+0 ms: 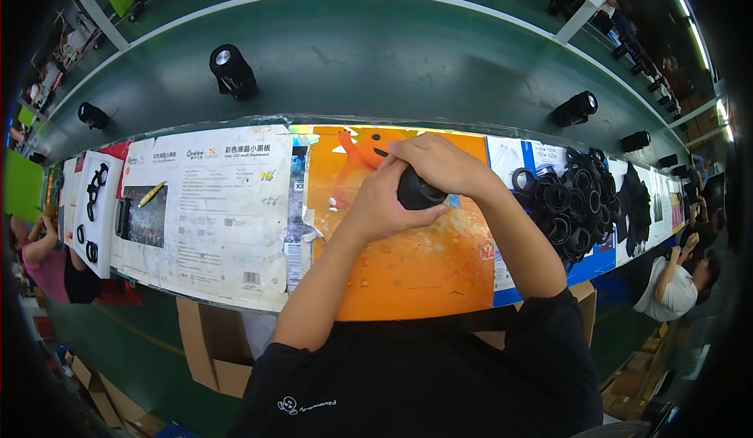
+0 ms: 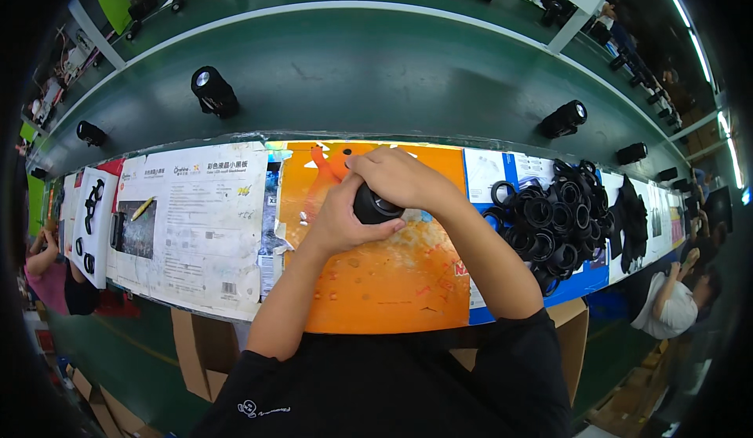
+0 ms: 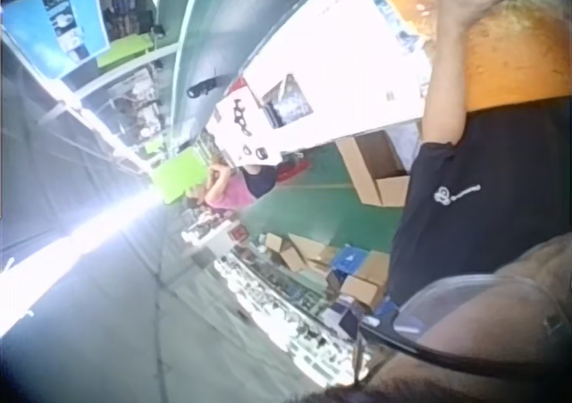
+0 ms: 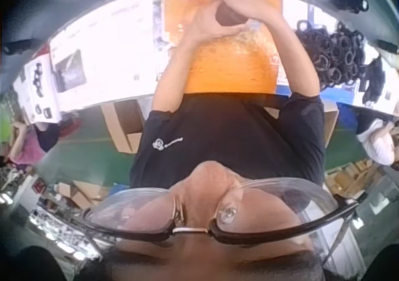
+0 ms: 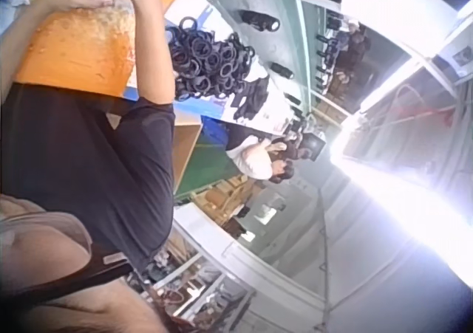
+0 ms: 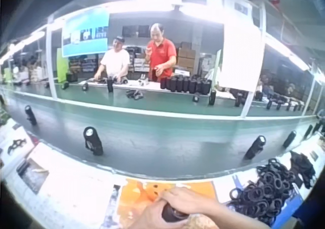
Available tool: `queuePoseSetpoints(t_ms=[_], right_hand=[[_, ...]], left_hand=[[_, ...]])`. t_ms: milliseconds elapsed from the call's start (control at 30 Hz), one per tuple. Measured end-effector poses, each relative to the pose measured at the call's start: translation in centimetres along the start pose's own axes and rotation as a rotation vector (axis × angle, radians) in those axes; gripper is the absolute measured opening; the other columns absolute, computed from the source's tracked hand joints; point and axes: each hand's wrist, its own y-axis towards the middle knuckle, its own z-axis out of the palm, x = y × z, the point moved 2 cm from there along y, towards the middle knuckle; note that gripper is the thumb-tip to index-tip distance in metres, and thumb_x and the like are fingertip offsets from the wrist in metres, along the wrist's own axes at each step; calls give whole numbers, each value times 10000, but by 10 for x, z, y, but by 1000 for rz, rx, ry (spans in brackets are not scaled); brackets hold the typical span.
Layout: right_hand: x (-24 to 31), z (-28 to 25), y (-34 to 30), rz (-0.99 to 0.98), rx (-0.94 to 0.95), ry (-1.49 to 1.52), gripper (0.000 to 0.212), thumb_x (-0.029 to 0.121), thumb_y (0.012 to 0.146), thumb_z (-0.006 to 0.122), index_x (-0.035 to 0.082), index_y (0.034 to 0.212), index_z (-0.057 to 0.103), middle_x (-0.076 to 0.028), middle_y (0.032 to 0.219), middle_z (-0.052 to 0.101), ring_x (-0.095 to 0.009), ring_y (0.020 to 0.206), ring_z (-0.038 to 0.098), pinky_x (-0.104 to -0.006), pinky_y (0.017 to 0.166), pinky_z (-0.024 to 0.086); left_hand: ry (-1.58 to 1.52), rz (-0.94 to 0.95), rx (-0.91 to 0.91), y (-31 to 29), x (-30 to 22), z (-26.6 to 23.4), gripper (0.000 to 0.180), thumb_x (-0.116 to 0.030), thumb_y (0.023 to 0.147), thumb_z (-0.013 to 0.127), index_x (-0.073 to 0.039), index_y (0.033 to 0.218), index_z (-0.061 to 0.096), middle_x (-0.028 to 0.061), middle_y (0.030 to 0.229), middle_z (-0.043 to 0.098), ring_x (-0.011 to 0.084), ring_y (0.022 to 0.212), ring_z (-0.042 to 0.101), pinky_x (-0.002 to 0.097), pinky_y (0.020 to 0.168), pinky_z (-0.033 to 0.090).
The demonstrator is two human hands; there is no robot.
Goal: Assembling portable speakers by fitting rubber protective rings onto the ends.
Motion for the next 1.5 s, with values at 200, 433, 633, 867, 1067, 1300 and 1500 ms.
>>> queuePoseSetpoints(t_ms=[200, 433, 633, 867, 1067, 1300, 1500], right_hand=[[-7, 9, -7, -161, -126, 13, 415, 287, 1041, 535, -62, 1021, 759, -198, 1025, 767, -326, 997, 718, -412, 977, 542], [-1, 12, -8, -105, -133, 103, 379, 265, 1039, 542, -52, 1003, 745, -179, 988, 754, -304, 957, 704, -395, 951, 538], [-1, 15, -4, -138, -153, 61, 392, 270, 1054, 535, -56, 982, 739, -182, 1011, 749, -279, 973, 694, -381, 961, 533], [22, 30, -28, -600, -742, 166, 222, 200, 1036, 628, 0, 1015, 723, -154, 953, 700, -330, 966, 678, -465, 1017, 539], [99, 86, -149, -1397, -700, -151, 223, 113, 922, 752, 149, 717, 672, -12, 748, 718, -291, 730, 765, -421, 858, 666], [138, 109, -152, -2178, -956, -118, 328, -111, 925, 522, 36, 671, 669, -129, 748, 783, -259, 816, 825, -361, 1207, 529], [133, 129, -172, -1978, -998, 57, 340, -89, 946, 535, 40, 663, 673, -132, 742, 784, -263, 804, 822, -388, 1159, 564]], left_hand=[[71, 36, 25, -3, 4, -1, 719, -442, 730, 983, 3, 1227, 715, 193, 1179, 759, 344, 1012, 797, 423, 891, 639], [130, 23, 96, -3, 5, -5, 727, -371, 716, 1004, 37, 1218, 671, 159, 1059, 786, 280, 943, 798, 375, 874, 626], [17, 28, 74, -4, 3, -8, 694, -347, 717, 1003, 29, 1202, 680, 152, 1065, 786, 264, 967, 795, 360, 885, 617], [-197, -44, 55, -6, 24, -19, 684, -339, 756, 989, -18, 1284, 695, 104, 1119, 764, 216, 1038, 746, 344, 926, 606], [-745, -155, 18, -4, 48, -38, 572, -346, 887, 943, -25, 1276, 674, 111, 1054, 762, 219, 915, 786, 371, 855, 670], [-815, -114, -39, -1, 52, -44, 745, -616, 902, 881, -9, 1274, 660, 139, 1034, 771, 257, 884, 806, 398, 785, 699], [-932, -177, -1, 2, 53, -33, 855, -841, 1024, 530, -50, 1324, 648, 158, 1075, 767, 272, 905, 807, 417, 785, 699]])
